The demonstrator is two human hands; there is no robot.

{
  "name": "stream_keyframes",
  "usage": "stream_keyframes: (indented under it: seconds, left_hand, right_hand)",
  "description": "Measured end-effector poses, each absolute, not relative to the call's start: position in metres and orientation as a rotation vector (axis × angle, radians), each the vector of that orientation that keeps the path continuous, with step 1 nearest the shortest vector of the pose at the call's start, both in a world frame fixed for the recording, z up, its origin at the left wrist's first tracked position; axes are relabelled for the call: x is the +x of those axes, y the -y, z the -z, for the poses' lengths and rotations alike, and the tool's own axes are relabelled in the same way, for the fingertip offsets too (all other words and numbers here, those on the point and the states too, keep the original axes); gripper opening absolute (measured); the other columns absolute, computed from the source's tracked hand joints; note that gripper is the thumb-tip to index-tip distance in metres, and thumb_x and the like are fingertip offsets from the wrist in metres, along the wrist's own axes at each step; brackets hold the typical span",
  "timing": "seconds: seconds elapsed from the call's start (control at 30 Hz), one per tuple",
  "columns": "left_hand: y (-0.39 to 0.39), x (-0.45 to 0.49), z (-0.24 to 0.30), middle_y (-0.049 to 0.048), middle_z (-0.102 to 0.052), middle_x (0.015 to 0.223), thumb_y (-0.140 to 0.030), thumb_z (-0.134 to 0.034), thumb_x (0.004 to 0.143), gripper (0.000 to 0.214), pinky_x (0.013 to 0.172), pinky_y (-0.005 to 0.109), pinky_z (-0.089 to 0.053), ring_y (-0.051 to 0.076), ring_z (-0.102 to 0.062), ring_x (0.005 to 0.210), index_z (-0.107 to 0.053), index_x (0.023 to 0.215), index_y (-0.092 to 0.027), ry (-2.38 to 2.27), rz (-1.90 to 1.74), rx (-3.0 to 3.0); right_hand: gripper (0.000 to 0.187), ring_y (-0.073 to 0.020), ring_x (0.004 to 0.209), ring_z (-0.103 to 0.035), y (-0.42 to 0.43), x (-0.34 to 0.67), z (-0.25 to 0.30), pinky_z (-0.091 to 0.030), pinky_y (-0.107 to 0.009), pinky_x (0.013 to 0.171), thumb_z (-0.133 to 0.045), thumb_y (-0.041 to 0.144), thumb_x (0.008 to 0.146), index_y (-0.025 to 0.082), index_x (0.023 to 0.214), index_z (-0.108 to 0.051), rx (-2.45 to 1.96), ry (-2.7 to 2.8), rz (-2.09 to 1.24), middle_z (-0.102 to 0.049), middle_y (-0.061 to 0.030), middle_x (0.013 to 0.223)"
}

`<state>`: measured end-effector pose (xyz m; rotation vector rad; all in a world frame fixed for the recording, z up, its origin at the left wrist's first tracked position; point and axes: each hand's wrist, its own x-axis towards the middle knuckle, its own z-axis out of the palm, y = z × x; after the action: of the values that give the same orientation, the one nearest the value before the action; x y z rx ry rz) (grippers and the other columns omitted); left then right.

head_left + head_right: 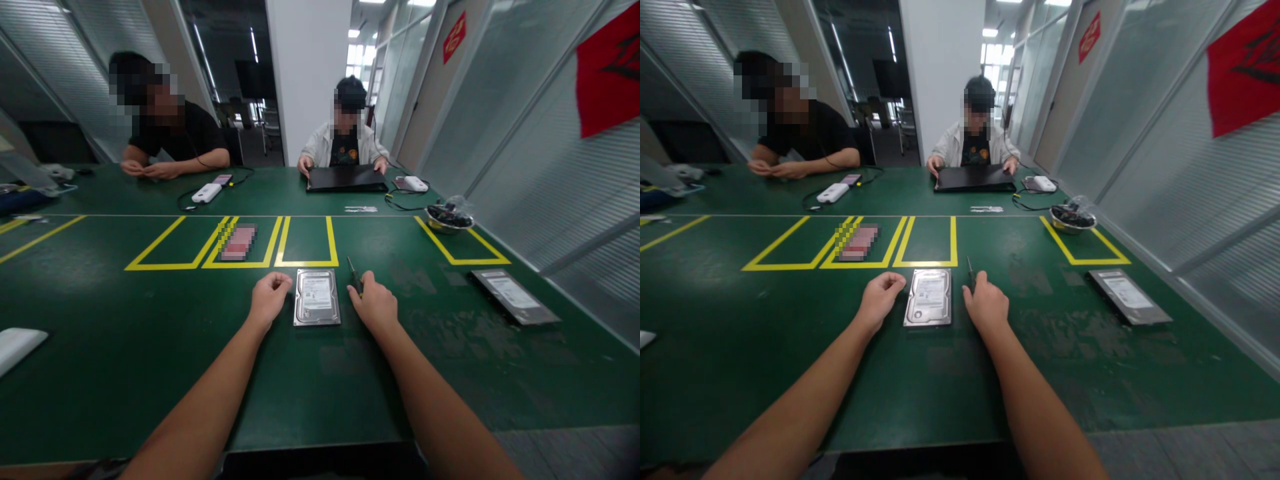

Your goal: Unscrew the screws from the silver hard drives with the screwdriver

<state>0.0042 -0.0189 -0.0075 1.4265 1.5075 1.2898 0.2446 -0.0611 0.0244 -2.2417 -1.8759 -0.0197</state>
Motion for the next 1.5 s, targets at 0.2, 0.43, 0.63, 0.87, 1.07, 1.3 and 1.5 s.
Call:
stream_keyframes:
  seconds: [0.2,0.43,0.63,0.87,1.07,1.3,1.5]
  left_hand:
    - [0.014,0.0,0.01,0.0036,-0.068,0.081,-0.031,-0.065,0.072,0.019,0.074,0.029,-0.049,0.017,-0.063,0.075,-0.066,0.085,-0.016,-1.511,-1.28,1.487]
    - [0.008,-0.005,0.01,0.0088,-0.068,0.106,-0.007,-0.054,0.074,0.039,0.091,0.038,-0.051,0.021,-0.064,0.096,-0.061,0.11,-0.017,-1.515,-1.033,1.897]
    - [0.007,-0.005,0.011,0.0112,-0.061,0.13,-0.002,-0.047,0.075,0.062,0.107,0.044,-0.04,0.025,-0.054,0.12,-0.044,0.136,-0.014,-1.436,-0.843,2.219]
    - [0.001,-0.006,0.01,0.0108,-0.05,0.143,-0.009,-0.045,0.08,0.066,0.111,0.048,-0.035,0.028,-0.043,0.133,-0.038,0.144,-0.017,-1.445,-0.681,2.245]
    - [0.002,-0.006,0.007,0.0113,-0.048,0.144,-0.013,-0.047,0.08,0.066,0.11,0.049,-0.034,0.029,-0.041,0.134,-0.036,0.145,-0.017,-1.463,-0.632,2.243]
    - [0.004,-0.006,0.005,0.0115,-0.048,0.144,-0.016,-0.047,0.08,0.066,0.11,0.049,-0.034,0.029,-0.041,0.133,-0.036,0.145,-0.016,-1.467,-0.618,2.247]
    - [0.004,-0.005,0.005,0.0113,-0.051,0.142,-0.017,-0.049,0.079,0.067,0.109,0.049,-0.034,0.029,-0.042,0.133,-0.034,0.145,-0.016,-1.46,-0.636,2.242]
  right_hand:
    - [0.033,-0.0258,0.076,-0.069,0.058,0.242,-0.021,-0.042,-0.03,0.06,-0.044,0.053,0.092,0.022,0.103,-0.047,-2.256,1.88,0.0,-0.069,-0.007,0.083]
    - [0.032,-0.0238,0.079,-0.069,0.065,0.241,-0.024,-0.04,-0.029,0.06,-0.044,0.051,0.092,0.023,0.108,-0.046,-2.191,1.913,-0.023,-0.07,-0.0052,0.088]
    - [0.025,-0.0222,0.077,-0.067,0.069,0.237,-0.021,-0.037,-0.029,0.057,-0.044,0.042,0.093,0.023,0.108,-0.047,-2.147,1.905,0.052,-0.069,-0.0032,0.09]
    - [0.024,-0.0207,0.083,-0.063,0.074,0.239,-0.022,-0.043,-0.031,0.067,-0.043,0.039,0.094,0.02,0.105,-0.054,-1.93,1.873,0.084,-0.065,-0.0057,0.094]
    - [0.035,-0.0238,0.1,-0.056,0.084,0.221,-0.02,-0.046,-0.037,0.091,-0.046,0.038,0.092,0.013,0.115,-0.054,-1.574,1.866,-0.055,-0.061,-0.0127,0.106]
    - [0.065,-0.0289,0.128,-0.043,0.096,0.2,-0.018,-0.039,-0.045,0.108,-0.054,0.044,0.087,0.011,0.14,-0.034,-1.492,1.879,-0.245,-0.045,-0.0188,0.137]
    - [0.071,-0.0306,0.134,-0.039,0.101,0.194,-0.016,-0.039,-0.048,0.109,-0.056,0.046,0.085,0.015,0.143,-0.031,-1.501,1.894,-0.365,-0.037,-0.0189,0.145]
